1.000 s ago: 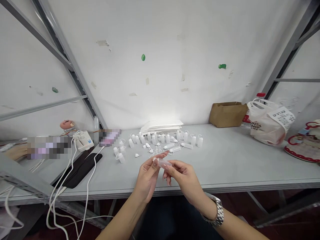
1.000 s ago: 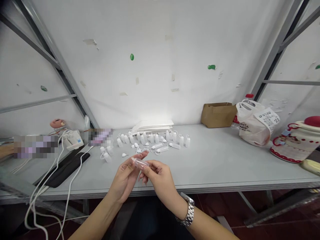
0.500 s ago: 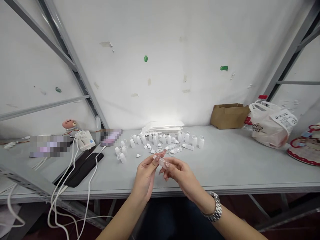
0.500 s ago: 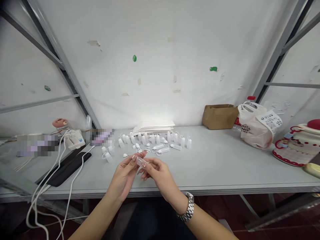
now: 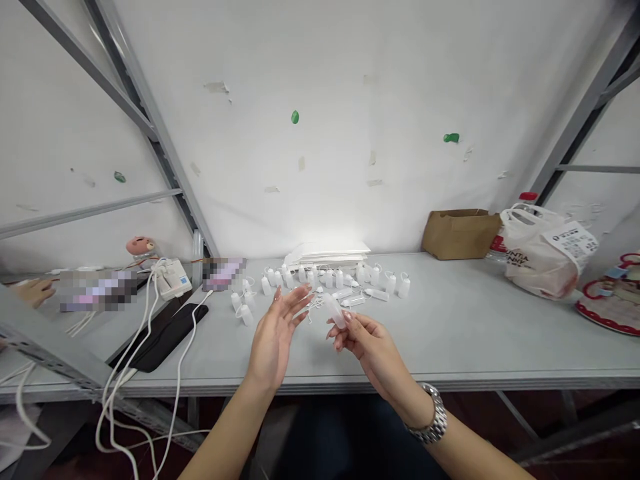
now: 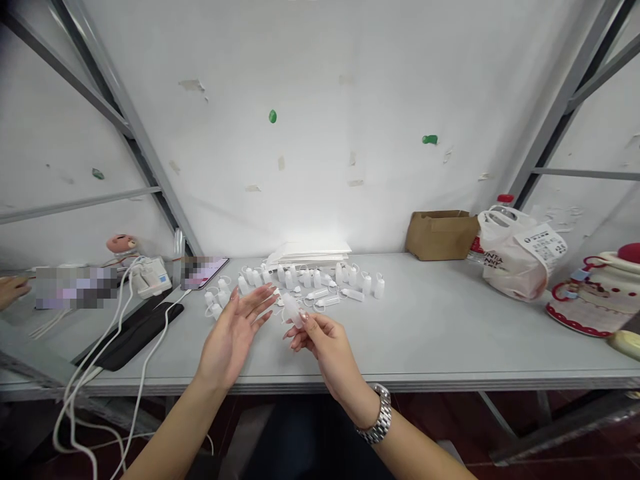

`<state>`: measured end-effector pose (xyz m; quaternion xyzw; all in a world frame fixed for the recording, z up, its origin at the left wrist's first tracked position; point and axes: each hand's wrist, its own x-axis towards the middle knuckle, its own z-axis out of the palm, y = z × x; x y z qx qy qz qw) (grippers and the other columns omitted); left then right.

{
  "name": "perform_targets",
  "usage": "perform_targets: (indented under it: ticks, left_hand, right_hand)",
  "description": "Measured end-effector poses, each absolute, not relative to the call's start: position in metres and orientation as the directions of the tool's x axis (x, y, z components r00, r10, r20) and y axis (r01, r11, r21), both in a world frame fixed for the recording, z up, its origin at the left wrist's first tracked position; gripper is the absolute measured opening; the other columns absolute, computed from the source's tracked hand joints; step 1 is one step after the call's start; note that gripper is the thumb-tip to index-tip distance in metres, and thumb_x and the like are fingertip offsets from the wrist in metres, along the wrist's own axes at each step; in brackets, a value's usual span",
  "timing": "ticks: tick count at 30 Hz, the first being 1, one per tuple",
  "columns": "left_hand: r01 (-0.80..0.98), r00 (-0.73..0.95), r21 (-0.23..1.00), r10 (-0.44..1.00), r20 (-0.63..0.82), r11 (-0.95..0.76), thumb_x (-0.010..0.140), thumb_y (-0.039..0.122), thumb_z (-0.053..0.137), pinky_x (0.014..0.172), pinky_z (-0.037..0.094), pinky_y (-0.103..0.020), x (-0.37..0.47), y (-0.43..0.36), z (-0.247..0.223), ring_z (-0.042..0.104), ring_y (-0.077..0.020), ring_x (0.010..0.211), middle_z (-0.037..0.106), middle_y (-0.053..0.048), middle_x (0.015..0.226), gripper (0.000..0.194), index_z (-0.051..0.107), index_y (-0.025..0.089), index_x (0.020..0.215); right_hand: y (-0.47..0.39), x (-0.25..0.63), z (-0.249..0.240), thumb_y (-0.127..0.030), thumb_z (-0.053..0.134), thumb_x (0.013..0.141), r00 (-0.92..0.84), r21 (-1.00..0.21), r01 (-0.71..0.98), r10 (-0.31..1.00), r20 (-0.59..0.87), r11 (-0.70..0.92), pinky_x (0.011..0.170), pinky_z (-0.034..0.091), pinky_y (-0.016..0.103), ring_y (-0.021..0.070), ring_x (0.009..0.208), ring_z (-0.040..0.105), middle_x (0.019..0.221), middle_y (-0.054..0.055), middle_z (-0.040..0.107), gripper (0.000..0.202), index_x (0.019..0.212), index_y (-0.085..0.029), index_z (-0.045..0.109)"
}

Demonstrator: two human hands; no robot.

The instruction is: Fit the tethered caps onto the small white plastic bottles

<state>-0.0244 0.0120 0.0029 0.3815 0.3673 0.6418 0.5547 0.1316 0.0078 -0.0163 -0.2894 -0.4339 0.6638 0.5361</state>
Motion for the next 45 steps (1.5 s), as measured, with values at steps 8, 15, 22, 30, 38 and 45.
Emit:
perform_targets:
  ticks: [8, 15, 22, 30, 38, 45]
  left_hand:
    - [-0.236, -0.021, 0.968, 0.997, 0.081, -0.084, 0.075, 0.039, 0.061, 0.088, 0.037, -0.034, -0.029, 0.018, -0.001, 0.056, -0.0252, 0.106, 0.067, -0.011, 0.109, 0.032, 0.069, 0.018, 0.097]
    - [-0.397, 0.009, 0.916, 0.997, 0.073, -0.064, 0.071, 0.033, 0.067, 0.088, 0.04, -0.033, -0.012, 0.008, -0.005, 0.059, -0.0232, 0.097, 0.071, -0.01, 0.092, 0.02, 0.072, 0.015, 0.078]
    - [-0.356, -0.044, 0.932, 0.997, 0.059, -0.071, 0.072, 0.036, 0.065, 0.066, 0.045, -0.029, -0.004, 0.004, -0.008, 0.06, -0.018, 0.074, 0.071, -0.01, 0.089, 0.023, 0.071, 0.014, 0.077]
    - [-0.417, 0.055, 0.907, 0.994, 0.095, -0.064, 0.074, 0.034, 0.064, 0.073, 0.043, -0.03, -0.004, 0.002, -0.008, 0.06, -0.0209, 0.085, 0.07, -0.01, 0.092, 0.021, 0.071, 0.014, 0.076]
    - [-0.401, 0.174, 0.915, 0.978, 0.115, -0.036, 0.075, 0.04, 0.062, 0.081, 0.041, -0.034, -0.011, 0.0, -0.002, 0.058, -0.0254, 0.099, 0.069, -0.012, 0.105, 0.027, 0.072, 0.016, 0.083]
    - [-0.413, 0.149, 0.91, 0.983, 0.106, -0.035, 0.079, 0.04, 0.057, 0.09, 0.038, -0.036, -0.01, -0.005, 0.003, 0.052, -0.028, 0.113, 0.066, -0.012, 0.111, 0.032, 0.07, 0.015, 0.095]
  right_hand:
    - [0.007, 0.135, -0.011, -0.045, 0.063, 0.075, -0.301, -0.875, -0.472, 0.952, 0.046, -0.107, 0.062, 0.044, 0.027, 0.01, 0.056, 0.054, 0.07, 0.005, 0.065, 0.033, 0.071, -0.012, 0.065]
    - [0.001, 0.123, -0.022, -0.045, 0.059, 0.077, -0.316, -0.925, -0.379, 0.943, 0.101, -0.028, 0.061, 0.047, 0.028, 0.0119, 0.056, 0.056, 0.07, 0.006, 0.065, 0.034, 0.075, -0.012, 0.066]
    - [-0.007, 0.121, -0.03, -0.032, 0.063, 0.076, -0.098, -0.923, 0.023, 0.919, 0.381, 0.385, 0.068, 0.046, 0.03, 0.0158, 0.064, 0.057, 0.07, 0.003, 0.064, 0.019, 0.089, -0.018, 0.068]
    - [-0.012, 0.126, -0.012, -0.04, 0.061, 0.077, -0.22, -0.971, -0.143, 0.951, 0.218, 0.19, 0.056, 0.042, 0.026, 0.0122, 0.054, 0.049, 0.057, -0.001, 0.053, 0.024, 0.07, -0.018, 0.067]
    - [-0.003, 0.135, -0.009, -0.037, 0.063, 0.077, -0.598, -0.767, -0.522, 0.801, 0.017, -0.374, 0.051, 0.032, 0.023, 0.0063, 0.048, 0.034, 0.051, -0.004, 0.044, 0.029, 0.063, -0.013, 0.059]
    - [0.0, 0.133, -0.013, -0.037, 0.059, 0.081, -0.577, -0.777, -0.535, 0.815, 0.049, -0.332, 0.054, 0.036, 0.022, 0.0062, 0.05, 0.042, 0.056, -0.001, 0.051, 0.029, 0.068, -0.011, 0.064]
